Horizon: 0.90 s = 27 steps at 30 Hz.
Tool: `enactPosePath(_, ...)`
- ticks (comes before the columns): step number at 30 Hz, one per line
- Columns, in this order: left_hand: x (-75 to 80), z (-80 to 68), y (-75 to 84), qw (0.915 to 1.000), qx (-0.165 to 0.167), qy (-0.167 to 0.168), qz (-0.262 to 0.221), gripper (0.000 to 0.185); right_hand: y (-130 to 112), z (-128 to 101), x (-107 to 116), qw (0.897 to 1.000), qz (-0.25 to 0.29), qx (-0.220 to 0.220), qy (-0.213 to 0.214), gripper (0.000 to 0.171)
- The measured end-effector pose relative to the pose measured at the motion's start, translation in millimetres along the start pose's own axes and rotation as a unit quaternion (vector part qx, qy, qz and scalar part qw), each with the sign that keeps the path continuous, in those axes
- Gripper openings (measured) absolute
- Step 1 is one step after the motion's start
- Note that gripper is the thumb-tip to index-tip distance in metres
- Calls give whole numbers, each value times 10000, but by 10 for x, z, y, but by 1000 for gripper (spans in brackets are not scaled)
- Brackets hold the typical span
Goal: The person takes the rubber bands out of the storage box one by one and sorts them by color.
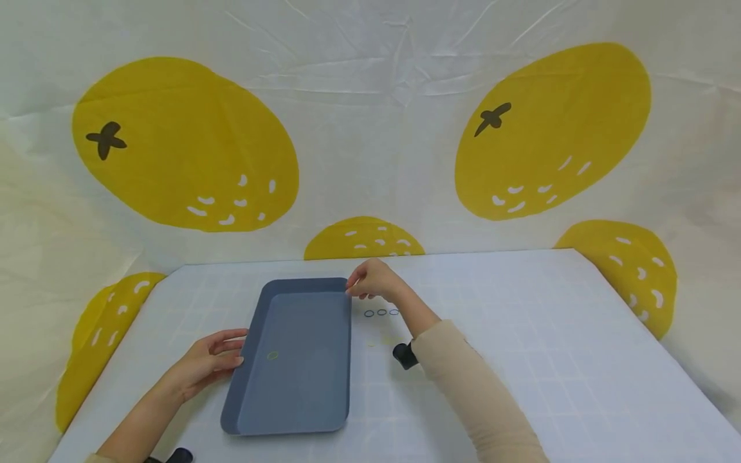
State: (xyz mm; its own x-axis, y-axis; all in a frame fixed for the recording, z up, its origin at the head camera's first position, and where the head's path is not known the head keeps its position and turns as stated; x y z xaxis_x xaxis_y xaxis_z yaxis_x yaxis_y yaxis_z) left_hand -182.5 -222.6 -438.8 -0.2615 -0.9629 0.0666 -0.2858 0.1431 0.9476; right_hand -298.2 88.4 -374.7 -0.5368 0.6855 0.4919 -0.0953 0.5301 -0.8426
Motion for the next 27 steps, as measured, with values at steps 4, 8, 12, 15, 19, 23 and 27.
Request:
enactPosePath(4,15,6,-4,10000,-31,-4,25,63,-147,91,-196,9996,54,131,-245,12)
enactPosePath(8,19,9,9,10000,-73,-39,27,63,-244,167,-410,9981,-25,296,-537,13)
enactPosePath(12,20,3,12,9999,-77,-80,-15,62,-309,220,-641,9956,-172,492,-784,13)
enactPosePath(15,19,-2,-3,9999,-45,-112,-55,63,-341,247,-806,9936,-324,578,-911,13)
enactPosePath(19,17,2,-11,9998,-61,-139,-92,63,-377,297,-990,9916,-446,606,-1051,14)
enactPosePath(23,20,18,-4,9997,-129,-190,-91,62,-414,342,-1140,9892,-734,620,-1107,13)
enactPosePath(27,22,26,-2,9996,-117,-214,-108,62,-408,377,-1283,9863,-985,657,-1151,14)
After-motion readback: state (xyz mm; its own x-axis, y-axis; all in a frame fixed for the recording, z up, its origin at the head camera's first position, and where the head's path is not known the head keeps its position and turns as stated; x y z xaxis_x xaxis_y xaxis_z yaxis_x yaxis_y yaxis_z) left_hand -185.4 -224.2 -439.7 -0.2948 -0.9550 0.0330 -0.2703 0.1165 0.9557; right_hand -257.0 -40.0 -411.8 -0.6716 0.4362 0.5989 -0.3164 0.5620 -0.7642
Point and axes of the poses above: each hand's wrist, its own z-axis towards the middle knuckle, its own x-axis out of the back of the hand, y = z × x, the point moved 3 cm from there along z, towards the middle knuckle, and after that the axes turned 6 degrees about -y, right-handed, at the moved point
